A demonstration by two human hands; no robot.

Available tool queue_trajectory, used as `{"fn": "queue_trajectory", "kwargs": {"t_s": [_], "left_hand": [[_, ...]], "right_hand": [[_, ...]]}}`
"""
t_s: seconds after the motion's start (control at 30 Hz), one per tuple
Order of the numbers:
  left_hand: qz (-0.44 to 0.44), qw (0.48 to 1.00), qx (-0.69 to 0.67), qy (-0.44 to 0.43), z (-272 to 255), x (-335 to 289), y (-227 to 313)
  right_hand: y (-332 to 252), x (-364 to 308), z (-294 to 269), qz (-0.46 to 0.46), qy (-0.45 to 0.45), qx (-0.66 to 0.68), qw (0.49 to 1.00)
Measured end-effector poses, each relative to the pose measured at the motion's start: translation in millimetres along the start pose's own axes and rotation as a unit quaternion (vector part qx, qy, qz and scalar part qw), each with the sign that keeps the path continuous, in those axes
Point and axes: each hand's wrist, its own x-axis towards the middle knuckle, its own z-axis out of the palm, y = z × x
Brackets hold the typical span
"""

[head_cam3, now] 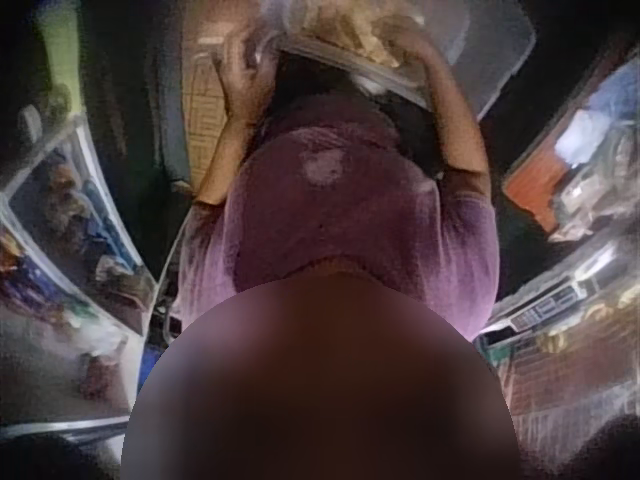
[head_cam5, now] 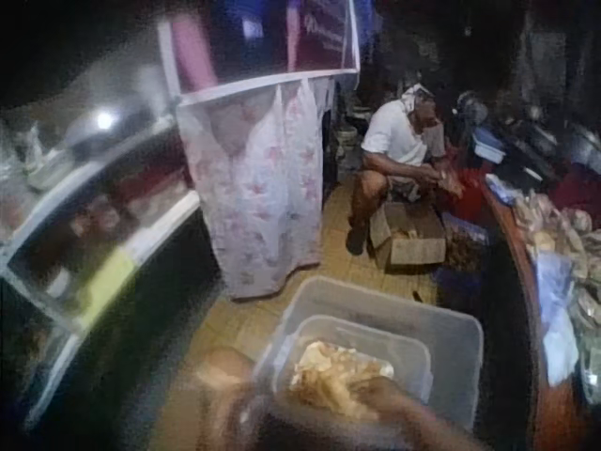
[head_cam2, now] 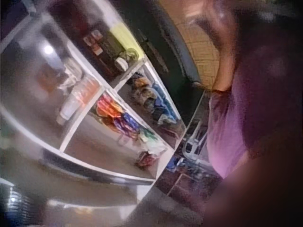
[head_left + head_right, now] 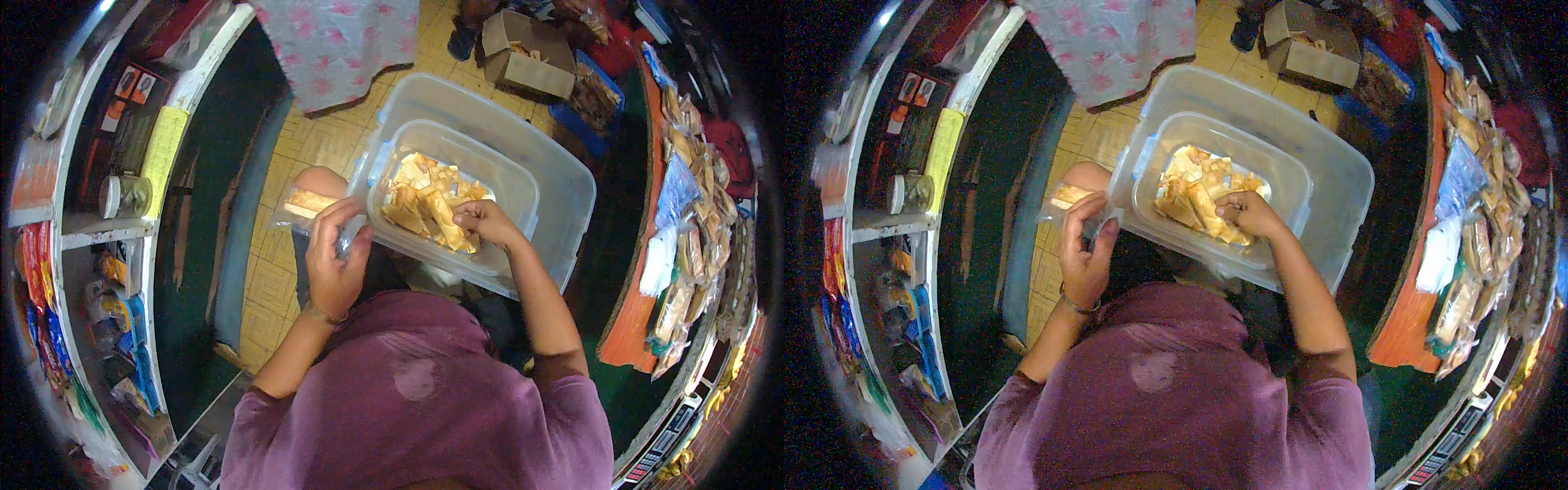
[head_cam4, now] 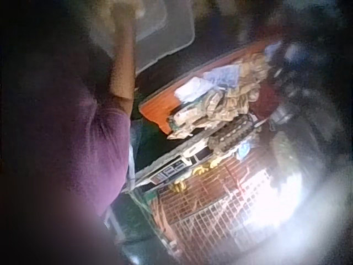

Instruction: The person sits on the floor and repeatedly picks rectangular snack pieces from a clear plastic container, places them into small clear plastic bags, and sets the filled bags aside. The person handles the snacks by hand without using tools.

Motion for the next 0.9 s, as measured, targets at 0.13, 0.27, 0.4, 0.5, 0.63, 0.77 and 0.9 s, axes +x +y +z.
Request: {"fn": "queue_trajectory", "kwargs": {"t_s": [0.13,0.27,0.4,0.5,0.63,0.77,0.9], "left_hand": [[-0.132,0.978,-0.134,-0.089,13,5,-4],[-0.168,0.958,-0.202,-0.117,28,13,-11],[-0.324,0.888,-0.29,-0.146,26,18,-7],[-0.322,0.883,-0.312,-0.141,23,24,1],[-0.315,0.863,-0.379,-0.111,23,32,8],[-0.265,0.866,-0.412,-0.105,24,35,13],[-0.19,0.906,-0.351,-0.144,22,38,16]], "right_hand": [[-55,-48,18,-0.077,-0.008,0.035,0.996],[-91,-76,37,-0.13,0.0,0.025,0.991],[-109,-91,55,-0.279,0.114,-0.143,0.943],[-114,-100,65,-0.381,0.184,-0.313,0.85],[-116,-100,68,-0.388,0.209,-0.239,0.865],[-115,-97,54,-0.23,0.121,0.047,0.964],[-114,-101,44,-0.152,0.035,0.109,0.982]]}}
